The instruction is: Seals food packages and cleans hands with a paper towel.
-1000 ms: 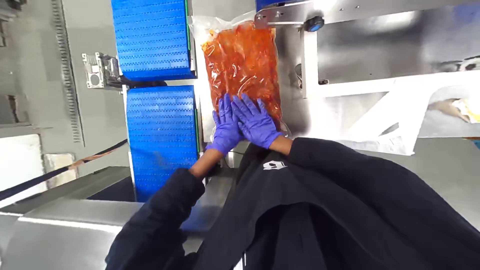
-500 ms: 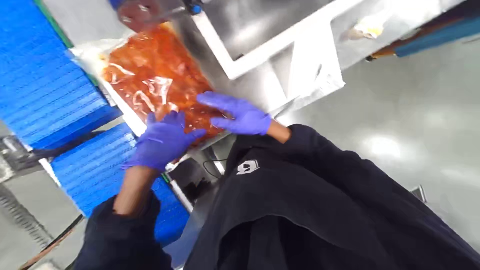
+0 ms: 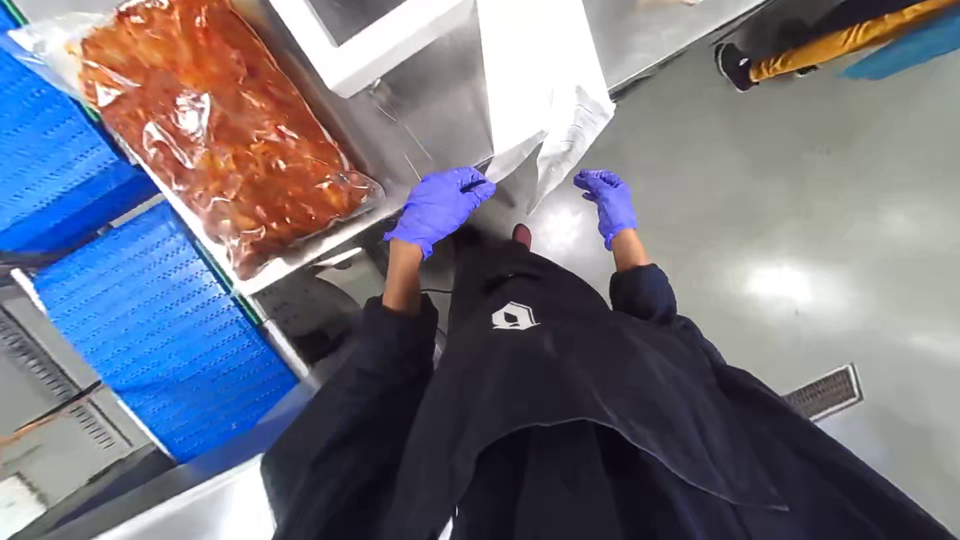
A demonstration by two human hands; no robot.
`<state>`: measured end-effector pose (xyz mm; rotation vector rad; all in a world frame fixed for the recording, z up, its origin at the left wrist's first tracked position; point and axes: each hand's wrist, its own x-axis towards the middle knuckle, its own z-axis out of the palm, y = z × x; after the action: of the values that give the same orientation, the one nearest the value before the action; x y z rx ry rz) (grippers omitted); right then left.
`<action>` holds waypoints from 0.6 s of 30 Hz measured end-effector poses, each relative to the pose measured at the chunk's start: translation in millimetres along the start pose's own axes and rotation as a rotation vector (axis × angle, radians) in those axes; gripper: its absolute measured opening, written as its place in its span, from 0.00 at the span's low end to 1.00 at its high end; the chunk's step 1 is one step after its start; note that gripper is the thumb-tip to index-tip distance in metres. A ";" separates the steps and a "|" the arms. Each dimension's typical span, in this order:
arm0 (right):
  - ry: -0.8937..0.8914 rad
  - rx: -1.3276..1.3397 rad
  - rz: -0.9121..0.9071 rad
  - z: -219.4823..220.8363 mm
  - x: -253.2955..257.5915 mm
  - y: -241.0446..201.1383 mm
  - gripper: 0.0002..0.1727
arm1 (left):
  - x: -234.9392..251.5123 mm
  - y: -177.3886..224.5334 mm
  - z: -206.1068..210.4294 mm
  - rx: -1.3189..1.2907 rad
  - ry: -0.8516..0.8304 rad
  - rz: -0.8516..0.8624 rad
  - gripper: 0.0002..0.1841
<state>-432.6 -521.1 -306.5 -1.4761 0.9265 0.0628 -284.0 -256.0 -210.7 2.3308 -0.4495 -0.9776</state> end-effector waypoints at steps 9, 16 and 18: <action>-0.396 -0.339 0.123 99.7 88.7 33.1 0.41 | -2.1 -31.7 82.0 -0.025 -0.205 -0.336 0.28; -0.149 -0.229 0.111 144.6 101.7 84.5 0.15 | 41.8 -82.8 140.4 -0.205 0.150 -0.458 0.46; -0.176 -0.241 0.069 124.1 75.3 78.0 0.15 | 49.6 -87.8 157.0 -0.213 0.197 -0.429 0.47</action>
<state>-365.7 -439.5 -433.0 -1.6308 0.8479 0.3606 -357.7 -270.3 -381.5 2.3386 0.2349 -0.9163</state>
